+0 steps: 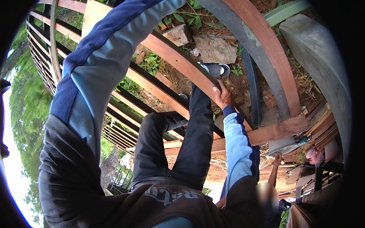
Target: The person positions and aligns curved wooden planks onto a metal frame while another person uses a drill to fasten them. The person repeatedly adjusts plank placement and holds pieces steady during drilling.
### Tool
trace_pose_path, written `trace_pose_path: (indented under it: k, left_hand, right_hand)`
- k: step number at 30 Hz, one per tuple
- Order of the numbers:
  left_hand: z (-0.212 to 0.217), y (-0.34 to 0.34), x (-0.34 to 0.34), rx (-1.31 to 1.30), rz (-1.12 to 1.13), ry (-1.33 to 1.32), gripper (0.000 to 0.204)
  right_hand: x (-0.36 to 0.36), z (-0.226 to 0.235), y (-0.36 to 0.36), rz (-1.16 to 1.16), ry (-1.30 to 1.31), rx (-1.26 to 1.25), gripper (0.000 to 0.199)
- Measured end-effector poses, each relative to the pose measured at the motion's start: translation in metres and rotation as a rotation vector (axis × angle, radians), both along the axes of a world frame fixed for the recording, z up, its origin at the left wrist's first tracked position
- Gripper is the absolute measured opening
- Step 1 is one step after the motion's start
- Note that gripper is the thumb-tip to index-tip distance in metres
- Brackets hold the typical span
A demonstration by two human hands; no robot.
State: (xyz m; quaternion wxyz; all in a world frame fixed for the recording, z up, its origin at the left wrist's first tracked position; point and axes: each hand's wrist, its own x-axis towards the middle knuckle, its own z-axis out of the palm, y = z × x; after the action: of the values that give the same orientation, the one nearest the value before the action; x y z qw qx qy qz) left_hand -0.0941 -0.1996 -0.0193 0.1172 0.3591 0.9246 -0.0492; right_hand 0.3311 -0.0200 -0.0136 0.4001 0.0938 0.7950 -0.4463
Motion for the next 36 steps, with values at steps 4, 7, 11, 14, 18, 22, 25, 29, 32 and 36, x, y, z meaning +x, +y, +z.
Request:
trace_pose_path:
  k: [4,7,11,14,18,22,25,29,32,36]
  left_hand:
    - [-0.007,-0.008,-0.019,0.1,-0.087,-0.092,0.038]
    - [0.006,-0.008,-0.023,-0.015,-0.069,-0.228,0.044]
    - [0.023,-0.003,-0.02,0.017,0.034,-0.275,0.058]
    - [0.025,-0.003,-0.02,0.0,0.049,-0.327,0.055]
    - [0.014,-0.006,-0.021,0.058,-0.077,-0.188,0.052]
    - [0.002,-0.007,-0.024,0.069,-0.017,-0.248,0.052]
    - [-0.004,-0.011,-0.026,0.078,-0.1,-0.202,0.052]
    - [-0.005,-0.014,-0.022,0.092,-0.267,-0.08,0.053]
    - [0.004,-0.011,-0.028,-0.017,-0.139,-0.248,0.053]
    - [0.01,-0.013,-0.027,-0.027,-0.303,-0.053,0.067]
  right_hand:
    - [-0.002,-0.002,0.0,0.021,0.044,0.022,0.065]
    - [-0.001,-0.002,0.0,0.02,0.003,0.008,0.062]
    - [0.0,-0.006,0.0,0.007,-0.007,0.011,0.079]
    - [0.0,-0.006,-0.001,0.012,-0.009,0.017,0.078]
    - [0.0,-0.004,0.0,0.02,-0.002,0.032,0.072]
    - [-0.002,-0.003,-0.002,0.02,0.001,0.05,0.071]
    - [-0.004,-0.002,-0.002,0.018,-0.014,0.047,0.073]
    - [-0.006,0.003,-0.002,0.017,0.022,0.064,0.071]
    - [-0.006,0.005,-0.003,0.028,0.03,0.113,0.069]
    - [-0.003,0.004,-0.008,-0.013,0.012,0.163,0.064]
